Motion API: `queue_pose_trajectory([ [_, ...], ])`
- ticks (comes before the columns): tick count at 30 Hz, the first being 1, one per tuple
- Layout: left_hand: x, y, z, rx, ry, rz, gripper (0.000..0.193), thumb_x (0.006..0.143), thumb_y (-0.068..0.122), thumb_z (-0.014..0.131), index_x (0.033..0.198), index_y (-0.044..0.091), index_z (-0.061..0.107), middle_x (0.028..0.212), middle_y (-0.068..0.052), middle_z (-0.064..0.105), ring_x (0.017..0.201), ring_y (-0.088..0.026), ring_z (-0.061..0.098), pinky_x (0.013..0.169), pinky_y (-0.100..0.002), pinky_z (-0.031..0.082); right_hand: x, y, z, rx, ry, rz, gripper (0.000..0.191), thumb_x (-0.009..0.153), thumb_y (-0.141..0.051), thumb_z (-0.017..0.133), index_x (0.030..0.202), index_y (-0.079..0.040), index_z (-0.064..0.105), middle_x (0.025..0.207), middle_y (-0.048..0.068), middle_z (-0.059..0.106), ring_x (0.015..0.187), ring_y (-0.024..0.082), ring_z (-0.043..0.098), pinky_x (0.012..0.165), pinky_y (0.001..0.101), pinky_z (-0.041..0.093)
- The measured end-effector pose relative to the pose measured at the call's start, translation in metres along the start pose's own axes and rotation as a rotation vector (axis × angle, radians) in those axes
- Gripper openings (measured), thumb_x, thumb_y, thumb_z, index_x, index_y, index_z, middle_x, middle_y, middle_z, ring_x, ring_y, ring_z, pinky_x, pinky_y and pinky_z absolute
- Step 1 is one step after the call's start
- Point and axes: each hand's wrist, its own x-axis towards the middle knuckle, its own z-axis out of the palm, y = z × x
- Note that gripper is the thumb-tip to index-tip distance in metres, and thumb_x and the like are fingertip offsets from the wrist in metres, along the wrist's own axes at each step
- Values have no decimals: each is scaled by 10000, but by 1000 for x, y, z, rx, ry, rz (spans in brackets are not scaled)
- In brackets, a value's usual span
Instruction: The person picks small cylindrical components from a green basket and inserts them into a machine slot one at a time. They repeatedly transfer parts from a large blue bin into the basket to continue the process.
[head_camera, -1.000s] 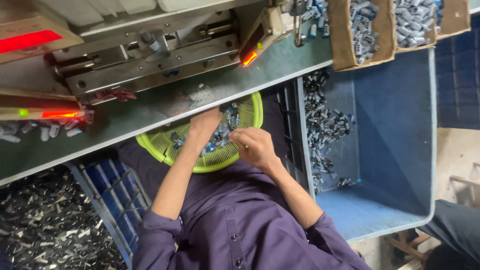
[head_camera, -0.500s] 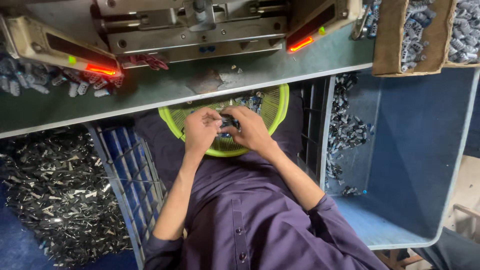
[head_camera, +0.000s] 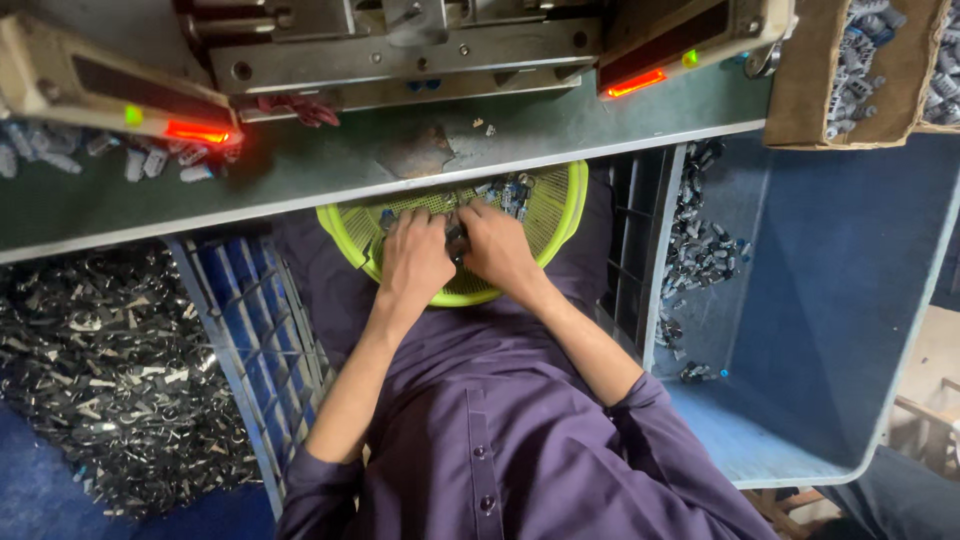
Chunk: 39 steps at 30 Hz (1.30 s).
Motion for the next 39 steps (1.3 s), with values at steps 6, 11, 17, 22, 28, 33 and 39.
queue_pose_trajectory([
  [6, -26, 8, -31, -328, 161, 132, 432, 709, 20, 759, 1131, -42, 694, 1112, -196, 677, 1068, -387, 622, 907, -482, 510, -23, -17, -18, 347, 119, 81, 221, 814, 78, 742, 990, -24, 657, 904, 121, 684, 809, 282, 684, 728, 372, 543],
  [11, -31, 15, -38, -685, 176, 32, 270, 792, -62, 743, 1054, -2, 715, 963, -124, 745, 874, -278, 753, 746, -334, 571, -27, -41, -29, 651, 242, -43, 217, 861, 67, 773, 1035, -2, 664, 1020, 114, 736, 962, 227, 735, 891, 315, 589],
  [17, -45, 21, -35, -1165, 316, -158, 125, 902, -15, 758, 1015, 0, 709, 951, -85, 765, 852, -100, 714, 770, -257, 568, -31, -36, -28, 767, 266, -33, 442, 790, -42, 826, 1148, 64, 590, 1174, 154, 657, 1049, 214, 650, 955, 319, 534],
  [22, -54, 20, -41, -937, 302, -130, 146, 886, 0, 779, 1000, -5, 687, 842, -71, 719, 747, -79, 656, 678, -246, 522, -40, -33, -4, 1054, 240, 152, 193, 962, 3, 802, 1114, 35, 688, 1125, 142, 710, 979, 196, 697, 930, 328, 582],
  [28, -78, 12, -109, -718, 446, 153, 170, 852, -5, 775, 1002, 12, 699, 900, -70, 738, 807, -117, 712, 726, -261, 545, -29, -14, -22, 643, -81, 30, 467, 731, -31, 877, 1135, -8, 645, 1100, 117, 704, 905, 222, 690, 803, 324, 571],
  [33, -115, 14, -159, -1195, 525, 751, 240, 809, -4, 800, 1022, 22, 693, 962, -87, 736, 893, -193, 716, 814, -303, 550, 22, 36, -8, -217, -95, 9, 419, 736, -3, 706, 1145, -84, 743, 879, 209, 675, 877, 391, 656, 816, 509, 515],
  [39, -77, 14, -95, -833, 207, 196, 325, 757, -2, 829, 1046, 34, 685, 1036, -107, 733, 997, -285, 722, 920, -353, 557, 54, 55, 0, -378, -44, -205, 280, 772, -115, 708, 1030, -8, 693, 985, 253, 665, 933, 436, 626, 824, 520, 501],
])
